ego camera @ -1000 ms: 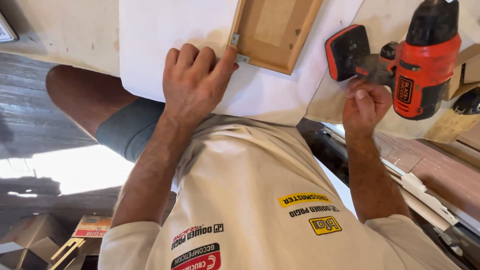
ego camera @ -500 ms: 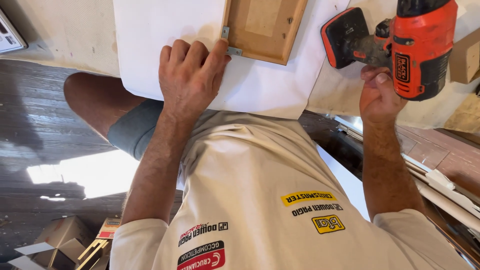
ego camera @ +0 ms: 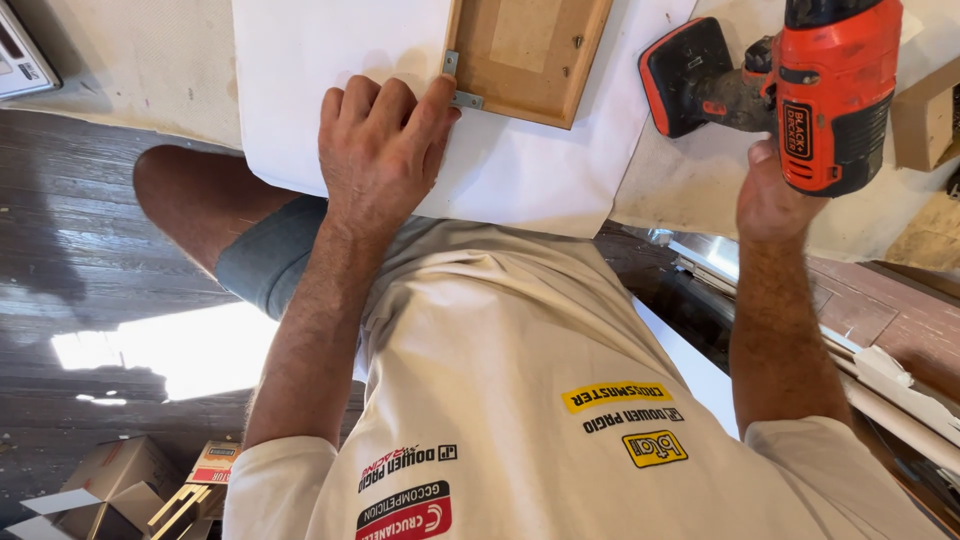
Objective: Attaching metal L-brackets to the corners of a wooden frame using a cordless power drill and screws.
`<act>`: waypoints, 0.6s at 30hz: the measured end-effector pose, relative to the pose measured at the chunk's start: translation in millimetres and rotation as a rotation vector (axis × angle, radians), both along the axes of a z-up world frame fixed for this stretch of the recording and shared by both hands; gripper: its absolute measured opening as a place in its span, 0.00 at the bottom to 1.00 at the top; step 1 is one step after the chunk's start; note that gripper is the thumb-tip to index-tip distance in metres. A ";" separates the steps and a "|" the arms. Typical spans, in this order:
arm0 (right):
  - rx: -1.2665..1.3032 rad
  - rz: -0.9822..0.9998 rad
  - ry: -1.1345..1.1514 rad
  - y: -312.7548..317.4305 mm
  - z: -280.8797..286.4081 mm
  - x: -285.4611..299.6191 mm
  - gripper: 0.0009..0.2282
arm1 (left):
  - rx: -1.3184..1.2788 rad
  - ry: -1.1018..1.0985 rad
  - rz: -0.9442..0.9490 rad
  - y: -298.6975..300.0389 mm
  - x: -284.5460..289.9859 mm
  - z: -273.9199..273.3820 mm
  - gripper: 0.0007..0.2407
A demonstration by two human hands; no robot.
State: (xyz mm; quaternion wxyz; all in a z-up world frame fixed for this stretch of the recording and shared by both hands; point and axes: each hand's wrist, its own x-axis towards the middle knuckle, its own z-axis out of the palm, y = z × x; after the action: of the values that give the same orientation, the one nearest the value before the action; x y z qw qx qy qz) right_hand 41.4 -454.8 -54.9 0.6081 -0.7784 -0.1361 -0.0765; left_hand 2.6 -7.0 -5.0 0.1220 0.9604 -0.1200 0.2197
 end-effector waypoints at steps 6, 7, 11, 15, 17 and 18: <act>-0.143 0.343 0.085 54.6 68.2 18.1 0.34 | -0.015 0.009 -0.006 0.6 0.1 -0.3 0.08; -0.058 0.366 0.169 73.4 81.6 21.6 0.32 | -0.017 0.010 -0.010 0.7 0.1 -0.1 0.07; -0.061 0.345 0.035 83.5 61.6 48.2 0.21 | -0.012 0.030 -0.006 1.1 -0.9 -0.1 0.07; 0.124 0.259 0.099 65.2 39.8 59.7 0.16 | -0.018 0.009 -0.015 0.4 1.1 -0.9 0.08; 0.207 0.206 0.131 47.0 46.5 65.7 0.11 | -0.020 0.018 -0.019 -0.3 -0.5 -1.6 0.08; 0.171 0.087 0.184 34.1 54.6 68.6 0.12 | -0.014 0.015 -0.015 -0.3 -0.2 -2.0 0.08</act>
State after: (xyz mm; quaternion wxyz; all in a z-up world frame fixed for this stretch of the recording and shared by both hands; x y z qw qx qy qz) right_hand 110.1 -420.7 -0.3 0.6850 -0.7207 -0.1062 0.0104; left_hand 2.4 -7.3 -7.0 0.1312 0.9602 -0.1248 0.2125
